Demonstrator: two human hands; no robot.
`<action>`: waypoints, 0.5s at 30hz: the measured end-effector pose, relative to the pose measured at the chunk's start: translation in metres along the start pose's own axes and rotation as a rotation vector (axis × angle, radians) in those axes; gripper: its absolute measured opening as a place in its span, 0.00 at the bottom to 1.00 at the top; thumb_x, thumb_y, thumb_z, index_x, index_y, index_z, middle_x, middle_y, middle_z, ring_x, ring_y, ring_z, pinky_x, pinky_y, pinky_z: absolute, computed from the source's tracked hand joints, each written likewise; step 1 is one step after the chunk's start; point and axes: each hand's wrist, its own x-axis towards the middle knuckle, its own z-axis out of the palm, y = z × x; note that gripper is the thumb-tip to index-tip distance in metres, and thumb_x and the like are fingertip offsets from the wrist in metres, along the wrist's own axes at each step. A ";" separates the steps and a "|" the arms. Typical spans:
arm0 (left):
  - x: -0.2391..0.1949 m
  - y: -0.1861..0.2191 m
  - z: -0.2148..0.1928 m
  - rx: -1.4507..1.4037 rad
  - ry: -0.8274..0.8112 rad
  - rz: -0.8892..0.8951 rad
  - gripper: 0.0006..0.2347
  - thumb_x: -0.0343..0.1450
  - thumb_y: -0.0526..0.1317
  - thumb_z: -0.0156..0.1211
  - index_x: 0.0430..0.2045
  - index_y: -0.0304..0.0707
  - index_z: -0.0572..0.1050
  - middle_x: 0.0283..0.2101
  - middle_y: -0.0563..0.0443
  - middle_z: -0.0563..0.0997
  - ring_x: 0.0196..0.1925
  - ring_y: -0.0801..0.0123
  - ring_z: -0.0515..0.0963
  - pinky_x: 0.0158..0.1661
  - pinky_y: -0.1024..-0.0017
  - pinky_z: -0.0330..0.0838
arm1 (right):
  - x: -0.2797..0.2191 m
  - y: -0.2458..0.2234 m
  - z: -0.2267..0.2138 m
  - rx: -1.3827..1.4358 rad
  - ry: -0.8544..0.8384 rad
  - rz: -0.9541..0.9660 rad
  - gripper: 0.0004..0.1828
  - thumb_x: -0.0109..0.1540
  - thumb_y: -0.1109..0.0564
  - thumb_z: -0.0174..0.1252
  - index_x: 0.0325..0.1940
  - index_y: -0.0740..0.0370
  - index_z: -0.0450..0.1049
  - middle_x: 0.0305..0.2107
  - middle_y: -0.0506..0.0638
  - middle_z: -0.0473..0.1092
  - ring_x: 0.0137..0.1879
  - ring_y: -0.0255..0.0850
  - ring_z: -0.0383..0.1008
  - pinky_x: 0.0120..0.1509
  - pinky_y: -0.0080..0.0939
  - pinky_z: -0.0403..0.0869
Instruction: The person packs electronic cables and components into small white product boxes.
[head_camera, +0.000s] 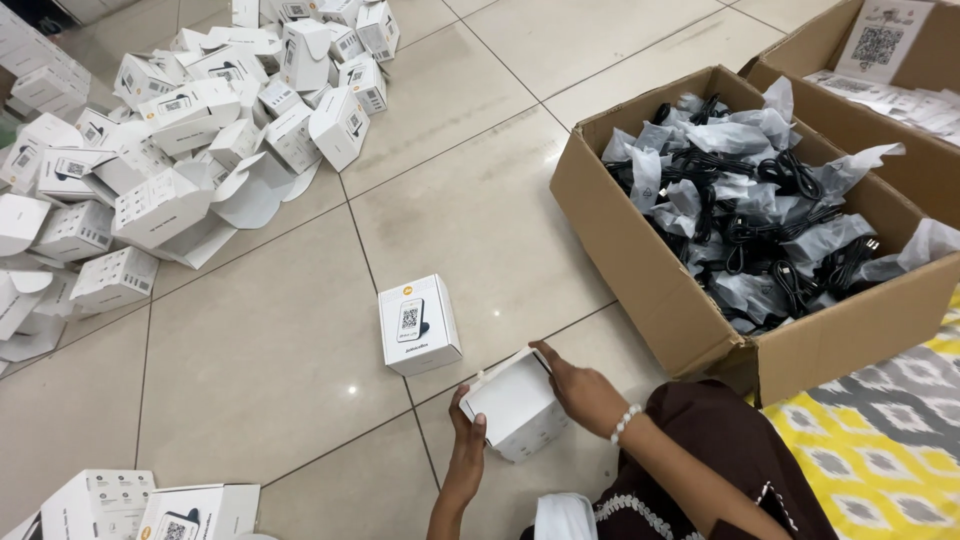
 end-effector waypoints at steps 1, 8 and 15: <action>0.001 0.000 0.000 -0.001 0.002 0.003 0.44 0.63 0.76 0.35 0.72 0.58 0.38 0.77 0.45 0.43 0.78 0.47 0.47 0.69 0.45 0.53 | -0.001 -0.004 -0.003 -0.002 0.001 -0.003 0.38 0.63 0.63 0.54 0.76 0.53 0.51 0.25 0.61 0.76 0.30 0.57 0.79 0.37 0.54 0.77; -0.001 0.001 0.007 -0.008 0.073 -0.019 0.44 0.65 0.76 0.28 0.73 0.51 0.41 0.75 0.39 0.54 0.76 0.46 0.56 0.67 0.47 0.57 | -0.003 -0.056 -0.027 -0.190 0.039 0.154 0.29 0.65 0.58 0.51 0.71 0.58 0.59 0.22 0.59 0.75 0.26 0.54 0.76 0.33 0.53 0.75; -0.016 0.017 0.017 0.027 0.120 0.054 0.39 0.70 0.72 0.29 0.72 0.48 0.46 0.74 0.37 0.57 0.76 0.47 0.57 0.69 0.53 0.54 | -0.008 -0.004 0.001 -0.179 0.323 -0.070 0.25 0.59 0.61 0.54 0.62 0.63 0.66 0.40 0.62 0.78 0.37 0.54 0.79 0.35 0.50 0.77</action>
